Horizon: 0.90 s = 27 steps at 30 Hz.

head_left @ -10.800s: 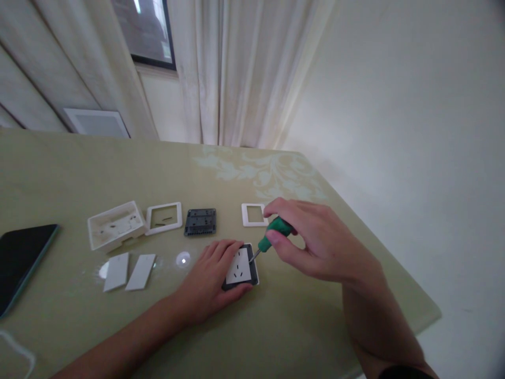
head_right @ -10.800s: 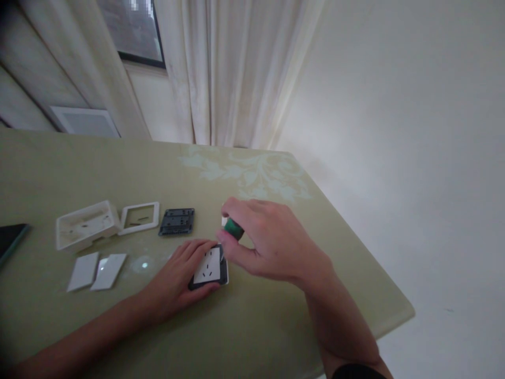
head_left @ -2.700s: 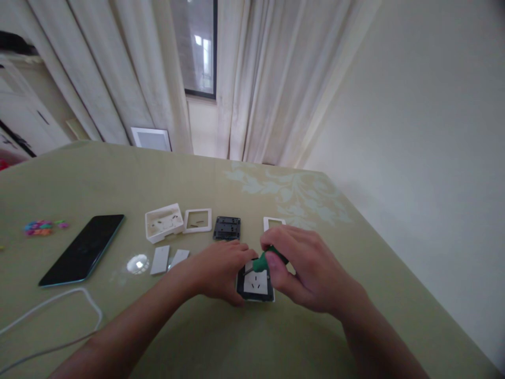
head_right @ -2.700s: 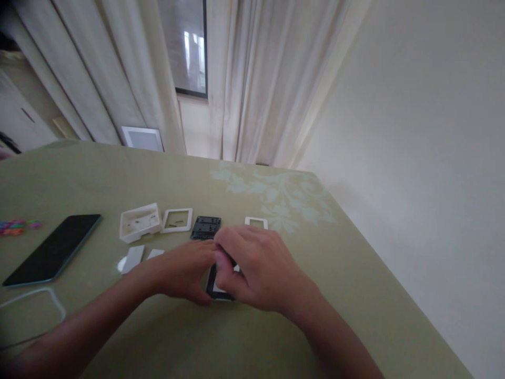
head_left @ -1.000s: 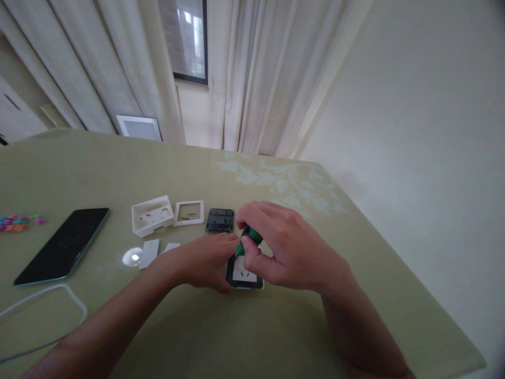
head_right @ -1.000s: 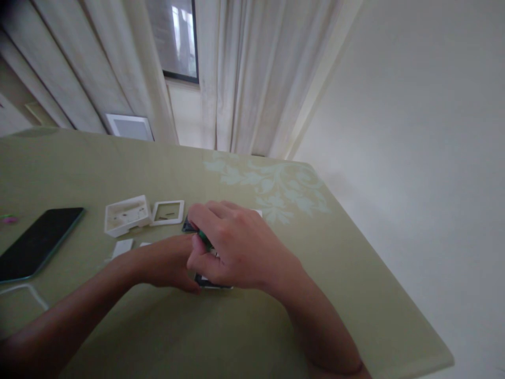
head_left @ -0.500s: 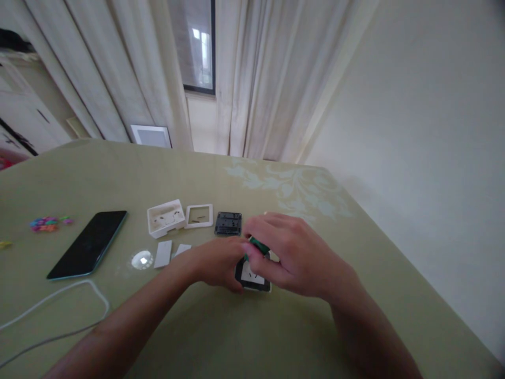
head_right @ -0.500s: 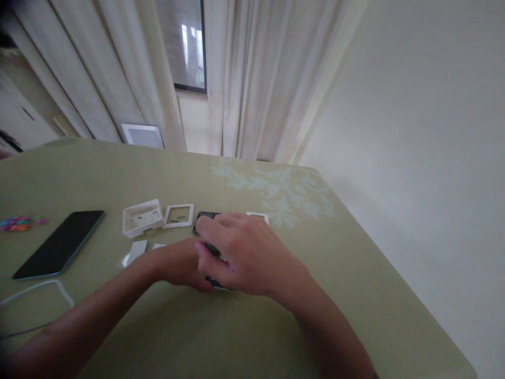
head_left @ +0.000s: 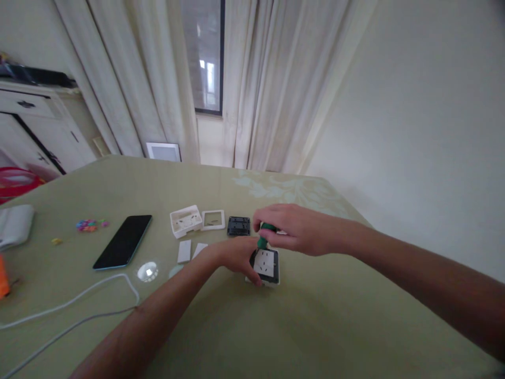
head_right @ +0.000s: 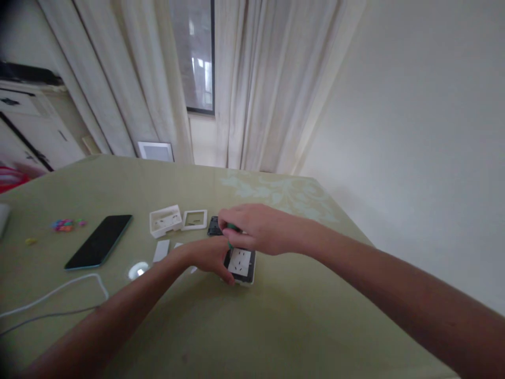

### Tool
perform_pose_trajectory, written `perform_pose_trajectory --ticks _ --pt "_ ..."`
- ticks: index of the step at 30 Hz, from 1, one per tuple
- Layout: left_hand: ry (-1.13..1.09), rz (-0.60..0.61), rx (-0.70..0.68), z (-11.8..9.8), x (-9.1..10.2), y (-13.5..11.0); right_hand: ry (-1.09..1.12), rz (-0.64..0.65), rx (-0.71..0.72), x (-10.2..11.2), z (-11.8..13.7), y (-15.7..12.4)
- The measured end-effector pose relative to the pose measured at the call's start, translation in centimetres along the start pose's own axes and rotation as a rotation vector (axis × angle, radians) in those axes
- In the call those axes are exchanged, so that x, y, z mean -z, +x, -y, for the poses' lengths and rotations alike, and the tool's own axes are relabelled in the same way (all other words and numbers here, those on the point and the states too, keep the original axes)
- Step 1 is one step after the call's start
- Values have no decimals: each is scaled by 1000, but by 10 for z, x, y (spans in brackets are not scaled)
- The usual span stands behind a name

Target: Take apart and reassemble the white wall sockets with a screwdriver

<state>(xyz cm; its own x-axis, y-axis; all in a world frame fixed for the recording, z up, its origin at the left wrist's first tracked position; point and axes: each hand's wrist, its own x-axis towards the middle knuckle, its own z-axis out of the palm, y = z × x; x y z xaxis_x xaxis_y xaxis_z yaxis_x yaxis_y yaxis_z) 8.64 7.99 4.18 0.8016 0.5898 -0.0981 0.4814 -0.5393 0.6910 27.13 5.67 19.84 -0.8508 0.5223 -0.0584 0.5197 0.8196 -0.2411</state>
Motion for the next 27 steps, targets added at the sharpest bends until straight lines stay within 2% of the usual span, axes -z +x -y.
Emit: perform_pose_trajectory --ticks 3,5,7,10,12,14,16,18,19,21,24,25,26,27 --pt "12 -47 51 -2 -5 -5 -202 -31 -258 -2 -3 7" --pt "10 -105 70 -4 -11 -10 -309 -37 -290 -3 -6 9" --pt "16 -153 77 -5 -18 -16 -304 10 -158 -1 -8 7" --pt "26 -200 61 -4 -29 -24 -181 116 86 6 -11 2" --pt "24 -244 48 -2 -37 -28 -105 152 159 10 -12 0" --pt "18 -302 56 -1 -46 -31 -101 138 88 12 -13 2" --pt "11 -353 74 -2 -55 -34 -185 128 -93 11 -12 8" --pt "0 -397 92 -3 -62 -37 -271 171 -264 9 -7 16" --pt "-7 -417 99 -4 -64 -38 -309 183 -271 8 -3 19" --pt "-23 -444 112 -3 -67 -39 -384 212 -123 10 6 24" --pt "-44 -437 125 -2 -67 -40 -399 297 274 17 14 27" --pt "-52 -434 124 -1 -67 -40 -368 323 338 19 14 28" --pt "-61 -436 119 -1 -67 -40 -335 329 332 21 12 29" --pt "-71 -440 112 0 -67 -41 -312 329 252 22 10 31"
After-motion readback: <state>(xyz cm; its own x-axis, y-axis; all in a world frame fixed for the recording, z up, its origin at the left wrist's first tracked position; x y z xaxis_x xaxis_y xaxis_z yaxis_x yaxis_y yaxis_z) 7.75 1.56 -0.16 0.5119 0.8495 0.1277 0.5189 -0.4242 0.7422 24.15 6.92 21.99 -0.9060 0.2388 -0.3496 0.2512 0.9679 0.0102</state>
